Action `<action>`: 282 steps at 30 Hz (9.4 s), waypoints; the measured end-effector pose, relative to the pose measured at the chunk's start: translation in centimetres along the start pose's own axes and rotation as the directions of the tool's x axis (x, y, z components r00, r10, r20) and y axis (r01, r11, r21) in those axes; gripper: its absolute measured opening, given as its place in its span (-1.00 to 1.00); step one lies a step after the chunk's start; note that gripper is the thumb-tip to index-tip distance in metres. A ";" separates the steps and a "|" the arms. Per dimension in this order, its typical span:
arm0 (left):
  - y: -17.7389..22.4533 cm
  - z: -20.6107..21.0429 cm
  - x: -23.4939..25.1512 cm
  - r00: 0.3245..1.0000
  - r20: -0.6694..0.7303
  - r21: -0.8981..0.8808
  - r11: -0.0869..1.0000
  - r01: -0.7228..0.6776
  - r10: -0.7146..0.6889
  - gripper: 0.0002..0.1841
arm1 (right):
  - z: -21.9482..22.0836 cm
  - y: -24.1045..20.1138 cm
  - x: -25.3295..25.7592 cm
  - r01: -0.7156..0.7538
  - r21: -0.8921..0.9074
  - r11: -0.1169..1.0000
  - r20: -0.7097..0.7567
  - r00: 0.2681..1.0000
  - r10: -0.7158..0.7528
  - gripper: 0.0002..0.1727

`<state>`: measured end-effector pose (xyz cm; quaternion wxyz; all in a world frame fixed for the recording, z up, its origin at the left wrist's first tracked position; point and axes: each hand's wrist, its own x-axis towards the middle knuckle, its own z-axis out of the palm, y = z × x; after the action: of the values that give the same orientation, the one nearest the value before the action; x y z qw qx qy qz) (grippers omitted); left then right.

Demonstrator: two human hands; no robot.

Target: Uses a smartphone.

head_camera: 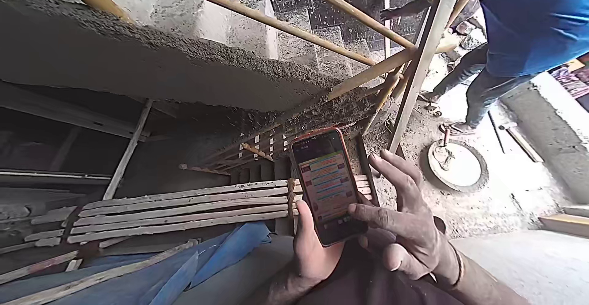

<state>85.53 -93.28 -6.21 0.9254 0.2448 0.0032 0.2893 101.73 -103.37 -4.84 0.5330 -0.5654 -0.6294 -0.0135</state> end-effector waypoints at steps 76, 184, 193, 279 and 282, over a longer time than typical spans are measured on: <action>-0.3 -0.4 -0.2 0.998 -0.062 -0.031 1.000 -0.005 0.003 -0.33 | 0.4 -0.2 -0.2 -0.044 0.026 0.999 -0.041 0.998 0.045 -0.35; -0.4 -0.6 0.0 0.996 -0.094 -0.030 0.999 -0.014 0.011 -0.33 | 1.2 0.9 -0.7 -0.141 0.169 0.976 0.003 0.990 0.142 -0.31; -0.2 -0.7 0.1 0.999 -0.027 -0.029 0.999 0.026 -0.027 -0.29 | 1.3 1.1 -0.9 -0.142 0.157 0.977 -0.004 0.989 0.145 -0.31; -0.6 -1.2 -0.3 0.994 -0.112 -0.037 0.999 0.001 -0.005 -0.31 | 1.8 1.1 -1.1 -0.101 0.174 0.980 -0.014 0.994 0.105 -0.41; -0.7 -1.2 -0.3 0.994 -0.111 -0.028 1.000 -0.009 0.005 -0.31 | 1.8 1.2 -1.1 -0.102 0.183 0.978 -0.011 0.994 0.106 -0.41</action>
<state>85.47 -93.36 -7.61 0.9261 0.2153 0.0496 0.3057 101.19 -102.64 -7.05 0.5889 -0.5462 -0.5921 0.0664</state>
